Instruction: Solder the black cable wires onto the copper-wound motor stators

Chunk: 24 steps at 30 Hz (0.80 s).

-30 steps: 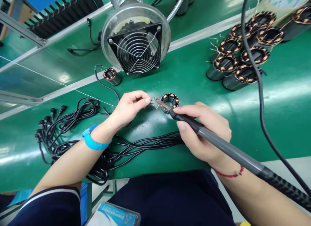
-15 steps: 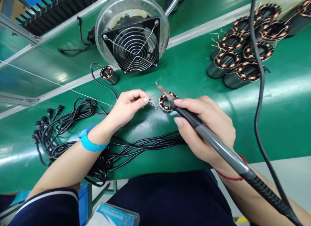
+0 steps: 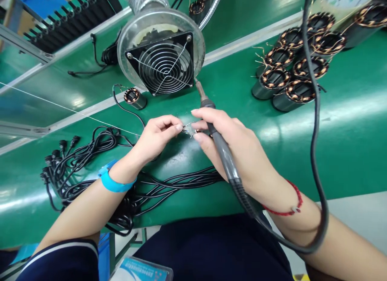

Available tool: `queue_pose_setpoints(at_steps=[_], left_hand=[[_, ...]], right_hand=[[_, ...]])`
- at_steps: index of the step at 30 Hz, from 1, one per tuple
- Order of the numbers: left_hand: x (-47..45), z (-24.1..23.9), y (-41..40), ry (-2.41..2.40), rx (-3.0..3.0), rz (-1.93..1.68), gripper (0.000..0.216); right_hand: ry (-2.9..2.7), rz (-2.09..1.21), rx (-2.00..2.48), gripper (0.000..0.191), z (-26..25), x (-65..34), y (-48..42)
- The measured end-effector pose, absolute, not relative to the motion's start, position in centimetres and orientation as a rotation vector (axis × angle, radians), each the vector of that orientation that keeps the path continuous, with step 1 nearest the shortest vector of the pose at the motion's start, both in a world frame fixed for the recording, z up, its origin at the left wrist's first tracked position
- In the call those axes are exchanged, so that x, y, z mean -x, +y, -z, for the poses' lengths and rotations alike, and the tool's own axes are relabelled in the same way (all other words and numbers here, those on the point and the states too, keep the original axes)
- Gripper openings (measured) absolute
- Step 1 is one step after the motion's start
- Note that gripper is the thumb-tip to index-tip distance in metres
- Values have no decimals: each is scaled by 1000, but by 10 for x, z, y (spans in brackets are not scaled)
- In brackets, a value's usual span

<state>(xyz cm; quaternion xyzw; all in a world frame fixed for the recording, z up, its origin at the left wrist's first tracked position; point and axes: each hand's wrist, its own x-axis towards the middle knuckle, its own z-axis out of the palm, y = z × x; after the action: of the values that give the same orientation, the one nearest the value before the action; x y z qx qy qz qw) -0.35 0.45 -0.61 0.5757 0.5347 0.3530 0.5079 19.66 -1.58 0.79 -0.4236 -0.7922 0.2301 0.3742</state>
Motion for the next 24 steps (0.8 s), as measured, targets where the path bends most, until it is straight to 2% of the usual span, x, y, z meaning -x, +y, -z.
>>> queue_pose_setpoints(at_steps=[4,7,12,16,20,24], left_hand=[[3,6,4,1292,-1382,-852,12],[3,6,4,1291,-1378,-853,12],[2,3,3,1291,-1347,-841,13],[0,-1,1,1271,-1276,-833,13],[-1,-2,-2,1236,-1258,-833,12],[-2,1,-6,1249,-1240,-913,9]], right_hand=[[-1985,-580,1074,51,11,-193,-13],[-1980,-587,1077,53,19,-191,-12],[-1988,-573,1081,50,20,-189,-12],[-2036,-351,1069,49,16,-184,-14],[-2205,-31,996,39,17,-178,-10],[-2208,-40,967,36,18,-176,-6]])
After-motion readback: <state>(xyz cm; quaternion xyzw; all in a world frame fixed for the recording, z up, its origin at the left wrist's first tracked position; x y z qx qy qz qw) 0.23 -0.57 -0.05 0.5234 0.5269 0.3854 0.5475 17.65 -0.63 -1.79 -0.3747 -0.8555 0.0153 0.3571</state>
